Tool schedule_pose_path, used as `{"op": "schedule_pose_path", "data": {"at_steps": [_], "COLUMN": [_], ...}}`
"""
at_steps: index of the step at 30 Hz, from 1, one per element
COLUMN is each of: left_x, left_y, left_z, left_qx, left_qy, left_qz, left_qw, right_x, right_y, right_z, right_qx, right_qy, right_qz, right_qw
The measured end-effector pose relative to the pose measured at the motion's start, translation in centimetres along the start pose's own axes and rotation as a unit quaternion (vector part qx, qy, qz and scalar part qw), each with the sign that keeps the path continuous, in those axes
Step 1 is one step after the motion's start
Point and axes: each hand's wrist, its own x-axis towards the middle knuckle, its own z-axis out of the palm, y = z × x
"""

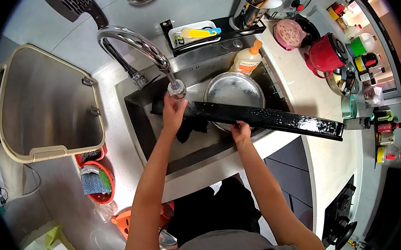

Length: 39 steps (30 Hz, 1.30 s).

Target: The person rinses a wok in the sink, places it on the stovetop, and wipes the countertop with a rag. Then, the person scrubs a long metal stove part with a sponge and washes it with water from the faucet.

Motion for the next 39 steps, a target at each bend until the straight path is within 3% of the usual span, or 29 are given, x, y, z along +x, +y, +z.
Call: {"op": "schedule_pose_path", "data": {"at_steps": [3, 5, 6, 7, 9, 12, 16, 19, 20, 23, 27, 28, 31, 36, 39], "left_x": [-0.9, -1.0, -1.0, -1.0, -0.4, 1.7, 3.0, 3.3, 3.0, 2.5, 3.8, 3.7, 2.7, 4.0, 3.4], "left_y": [-7.6, -10.0, -10.7, -9.7, -8.5, -9.5, -17.1, -17.0, -15.5, -12.9, -16.5, -16.9, -15.7, -16.9, -15.2], "left_z": [0.0, 2.1, 3.2, 4.4, 5.4, 5.2, 3.1, 2.9, 3.1, 4.0, 2.5, 2.9, 3.7, 3.3, 4.1], "left_qx": [0.227, 0.261, 0.333, 0.380, 0.457, 0.448, 0.173, 0.140, 0.243, 0.354, 0.093, 0.114, 0.295, 0.095, 0.278], "left_qy": [-0.123, -0.109, -0.076, -0.075, -0.128, -0.181, -0.190, -0.184, -0.182, -0.176, -0.215, -0.200, -0.174, -0.194, -0.168], "left_qz": [-0.041, -0.043, 0.022, 0.026, -0.083, -0.146, -0.112, -0.116, -0.072, -0.082, -0.160, -0.194, -0.096, -0.211, -0.171], "left_qw": [0.965, 0.958, 0.940, 0.922, 0.876, 0.863, 0.960, 0.966, 0.950, 0.915, 0.959, 0.954, 0.934, 0.953, 0.930], "right_x": [1.2, 1.4, 0.7, -0.1, -0.7, -1.3, -0.9, -1.2, -1.2, -0.9, -0.6, -0.5, -0.3, -0.2, -0.4], "right_y": [0.8, 1.7, 1.8, 1.8, 1.8, 1.4, 1.6, 1.7, 1.8, 1.8, 1.6, 1.6, 1.8, 1.6, 1.7], "right_z": [-0.4, -0.4, 0.3, 0.9, 1.0, 1.5, 1.0, 1.1, 1.2, 1.1, 1.0, 1.0, 0.9, 0.9, 0.9], "right_qx": [-0.028, -0.042, -0.047, -0.052, -0.060, -0.067, -0.055, -0.060, -0.060, -0.071, -0.097, -0.100, -0.083, -0.079, -0.077], "right_qy": [-0.008, -0.006, -0.001, 0.004, 0.011, 0.012, -0.016, -0.017, -0.016, -0.010, -0.002, 0.000, -0.005, -0.009, -0.015], "right_qz": [0.038, 0.049, 0.047, 0.046, 0.054, 0.054, 0.044, 0.041, 0.040, 0.040, 0.044, 0.043, 0.036, 0.039, 0.038], "right_qw": [0.999, 0.998, 0.998, 0.998, 0.997, 0.996, 0.997, 0.997, 0.997, 0.997, 0.994, 0.994, 0.996, 0.996, 0.996]}}
